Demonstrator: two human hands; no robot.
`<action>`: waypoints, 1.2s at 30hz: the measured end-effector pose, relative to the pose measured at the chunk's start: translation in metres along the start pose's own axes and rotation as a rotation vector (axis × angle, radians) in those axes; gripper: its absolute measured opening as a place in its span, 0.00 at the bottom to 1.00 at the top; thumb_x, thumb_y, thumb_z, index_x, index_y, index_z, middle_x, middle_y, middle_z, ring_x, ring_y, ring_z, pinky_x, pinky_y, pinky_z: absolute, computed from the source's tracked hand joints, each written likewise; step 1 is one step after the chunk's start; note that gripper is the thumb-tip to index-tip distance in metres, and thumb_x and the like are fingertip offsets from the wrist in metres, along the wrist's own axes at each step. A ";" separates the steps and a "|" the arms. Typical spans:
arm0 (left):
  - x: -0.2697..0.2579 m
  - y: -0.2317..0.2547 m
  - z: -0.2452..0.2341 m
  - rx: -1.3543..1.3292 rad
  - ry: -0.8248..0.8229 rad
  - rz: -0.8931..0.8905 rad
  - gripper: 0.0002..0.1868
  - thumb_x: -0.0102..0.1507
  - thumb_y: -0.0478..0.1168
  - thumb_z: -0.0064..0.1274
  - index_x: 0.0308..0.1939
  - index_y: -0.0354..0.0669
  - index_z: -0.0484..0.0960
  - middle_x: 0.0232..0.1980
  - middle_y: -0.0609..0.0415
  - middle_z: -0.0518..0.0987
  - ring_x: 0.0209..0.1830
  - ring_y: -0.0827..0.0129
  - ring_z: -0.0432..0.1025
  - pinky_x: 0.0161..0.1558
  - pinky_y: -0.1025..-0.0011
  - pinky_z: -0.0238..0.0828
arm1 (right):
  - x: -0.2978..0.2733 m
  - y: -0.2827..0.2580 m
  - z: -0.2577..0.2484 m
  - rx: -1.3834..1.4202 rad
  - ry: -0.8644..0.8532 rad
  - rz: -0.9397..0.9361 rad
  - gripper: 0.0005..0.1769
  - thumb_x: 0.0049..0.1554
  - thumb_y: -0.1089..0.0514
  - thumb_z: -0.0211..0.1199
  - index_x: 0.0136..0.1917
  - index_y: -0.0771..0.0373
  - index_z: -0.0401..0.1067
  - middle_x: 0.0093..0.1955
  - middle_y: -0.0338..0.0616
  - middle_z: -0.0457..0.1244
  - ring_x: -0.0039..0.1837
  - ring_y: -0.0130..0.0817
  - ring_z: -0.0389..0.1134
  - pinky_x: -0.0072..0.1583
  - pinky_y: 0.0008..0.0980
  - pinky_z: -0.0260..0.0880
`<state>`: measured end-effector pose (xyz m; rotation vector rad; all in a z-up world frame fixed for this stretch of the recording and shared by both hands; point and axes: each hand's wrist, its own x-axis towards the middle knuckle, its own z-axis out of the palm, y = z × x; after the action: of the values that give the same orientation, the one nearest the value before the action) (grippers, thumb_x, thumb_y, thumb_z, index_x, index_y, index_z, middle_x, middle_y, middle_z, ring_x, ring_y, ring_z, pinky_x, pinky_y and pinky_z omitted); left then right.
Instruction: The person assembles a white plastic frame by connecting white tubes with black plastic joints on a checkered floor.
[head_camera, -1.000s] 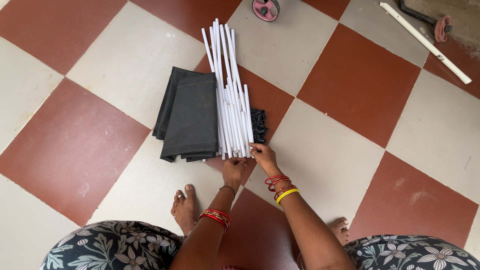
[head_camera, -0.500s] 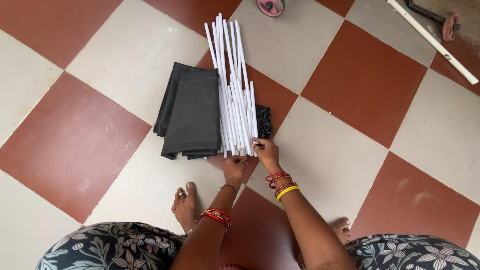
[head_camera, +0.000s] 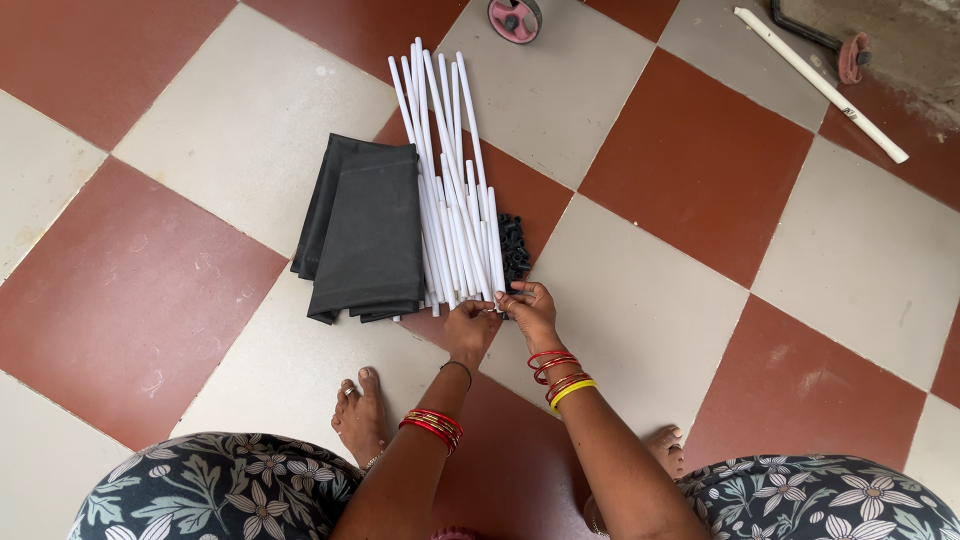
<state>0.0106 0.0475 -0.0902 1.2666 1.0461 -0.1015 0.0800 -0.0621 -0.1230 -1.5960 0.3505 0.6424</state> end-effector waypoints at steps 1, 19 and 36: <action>-0.006 0.006 0.000 0.116 0.014 0.044 0.06 0.62 0.31 0.56 0.42 0.35 0.85 0.37 0.54 0.84 0.35 0.73 0.78 0.38 0.75 0.75 | -0.002 0.000 -0.004 0.003 0.004 -0.006 0.31 0.52 0.60 0.75 0.64 0.71 0.66 0.48 0.50 0.70 0.48 0.30 0.71 0.52 0.28 0.73; -0.038 0.087 0.000 0.569 0.000 0.376 0.20 0.67 0.40 0.52 0.64 0.43 0.78 0.49 0.50 0.85 0.39 0.58 0.82 0.45 0.63 0.77 | -0.071 -0.008 -0.063 -0.023 -0.417 0.069 0.17 0.61 0.62 0.63 0.63 0.63 0.73 0.54 0.41 0.71 0.57 0.27 0.72 0.61 0.23 0.73; -0.016 0.061 -0.009 0.329 -0.123 0.388 0.10 0.68 0.33 0.48 0.50 0.34 0.80 0.37 0.52 0.85 0.33 0.72 0.80 0.38 0.70 0.78 | -0.072 0.008 -0.056 -0.284 -0.452 0.137 0.17 0.57 0.62 0.69 0.60 0.55 0.78 0.52 0.36 0.69 0.54 0.22 0.70 0.59 0.27 0.73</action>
<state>0.0326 0.0697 -0.0342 1.7188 0.6792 -0.0546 0.0292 -0.1288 -0.0856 -1.6440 0.0317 1.1728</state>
